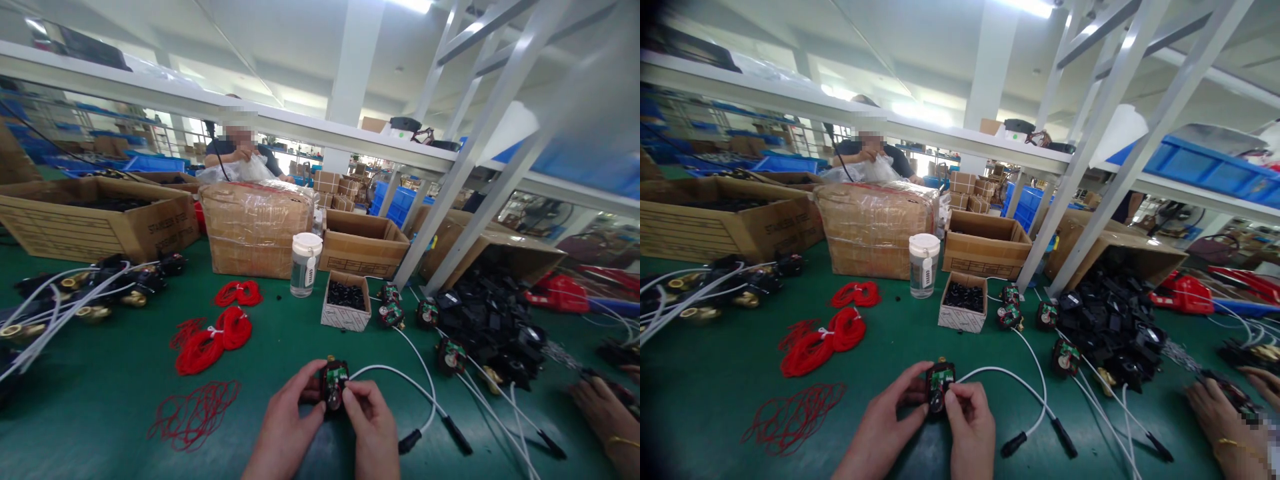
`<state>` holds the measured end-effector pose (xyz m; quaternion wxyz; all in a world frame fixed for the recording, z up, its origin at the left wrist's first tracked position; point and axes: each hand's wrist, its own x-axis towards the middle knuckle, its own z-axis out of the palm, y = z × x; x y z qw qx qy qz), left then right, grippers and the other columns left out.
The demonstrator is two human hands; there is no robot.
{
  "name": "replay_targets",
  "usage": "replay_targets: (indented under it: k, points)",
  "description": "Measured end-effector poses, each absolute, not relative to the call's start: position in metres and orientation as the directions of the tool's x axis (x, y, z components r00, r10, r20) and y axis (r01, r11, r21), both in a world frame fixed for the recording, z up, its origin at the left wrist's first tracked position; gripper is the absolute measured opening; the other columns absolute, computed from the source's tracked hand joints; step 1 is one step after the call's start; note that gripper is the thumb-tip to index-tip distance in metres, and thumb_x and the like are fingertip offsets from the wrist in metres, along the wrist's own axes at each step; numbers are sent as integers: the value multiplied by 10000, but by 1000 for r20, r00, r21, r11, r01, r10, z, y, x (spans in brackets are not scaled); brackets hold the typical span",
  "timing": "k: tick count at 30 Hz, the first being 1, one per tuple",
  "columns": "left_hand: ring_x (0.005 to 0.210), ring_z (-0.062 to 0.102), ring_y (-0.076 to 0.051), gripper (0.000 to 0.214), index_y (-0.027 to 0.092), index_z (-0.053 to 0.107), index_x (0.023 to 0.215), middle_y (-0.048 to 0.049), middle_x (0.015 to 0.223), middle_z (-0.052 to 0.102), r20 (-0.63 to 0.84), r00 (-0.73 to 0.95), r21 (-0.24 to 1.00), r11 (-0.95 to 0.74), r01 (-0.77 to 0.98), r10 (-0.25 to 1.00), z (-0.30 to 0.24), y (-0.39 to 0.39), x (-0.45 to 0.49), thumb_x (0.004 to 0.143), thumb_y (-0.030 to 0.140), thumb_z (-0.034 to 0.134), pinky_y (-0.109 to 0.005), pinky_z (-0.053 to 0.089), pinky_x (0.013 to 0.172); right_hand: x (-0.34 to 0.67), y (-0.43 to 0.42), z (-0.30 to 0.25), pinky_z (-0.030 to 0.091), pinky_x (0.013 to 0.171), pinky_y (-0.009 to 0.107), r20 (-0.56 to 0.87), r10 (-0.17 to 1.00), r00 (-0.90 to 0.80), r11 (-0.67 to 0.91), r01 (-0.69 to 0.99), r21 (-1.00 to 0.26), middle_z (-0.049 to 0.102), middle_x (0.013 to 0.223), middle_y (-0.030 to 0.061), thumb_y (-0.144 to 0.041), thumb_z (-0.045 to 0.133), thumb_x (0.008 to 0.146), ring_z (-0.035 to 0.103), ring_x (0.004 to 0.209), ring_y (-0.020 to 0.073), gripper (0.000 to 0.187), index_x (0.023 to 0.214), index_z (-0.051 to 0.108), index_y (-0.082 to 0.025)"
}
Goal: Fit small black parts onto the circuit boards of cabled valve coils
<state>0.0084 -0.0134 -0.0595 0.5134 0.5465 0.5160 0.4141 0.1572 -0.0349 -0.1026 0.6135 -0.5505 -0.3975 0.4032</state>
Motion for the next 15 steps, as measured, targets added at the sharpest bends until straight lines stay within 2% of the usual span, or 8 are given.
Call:
replay_targets:
  k: [11, 15]
  points:
    - [913, 731, -199, 538, 218, 640, 1235, -41, 1059, 776, -80, 142, 985, 57, 164, 987, -56, -13, 7, 698, 204, 619, -295, 561, 899, 145, -35, -121, 519, 797, 327, -37, 898, 439, 17, -118, -993, 708, 924, 60, -567, 728, 792, 645, 883, 231, 389, 924, 696, -202]
    - [912, 730, -202, 544, 216, 637, 1237, -34, 1032, 778, -69, 163, 987, 43, 156, 984, -55, -12, 6, 693, 199, 633, -293, 557, 898, 140, -35, -114, 512, 760, 317, -44, 895, 445, 24, -145, -989, 696, 843, 43, -566, 726, 791, 633, 820, 220, 372, 881, 689, -208]
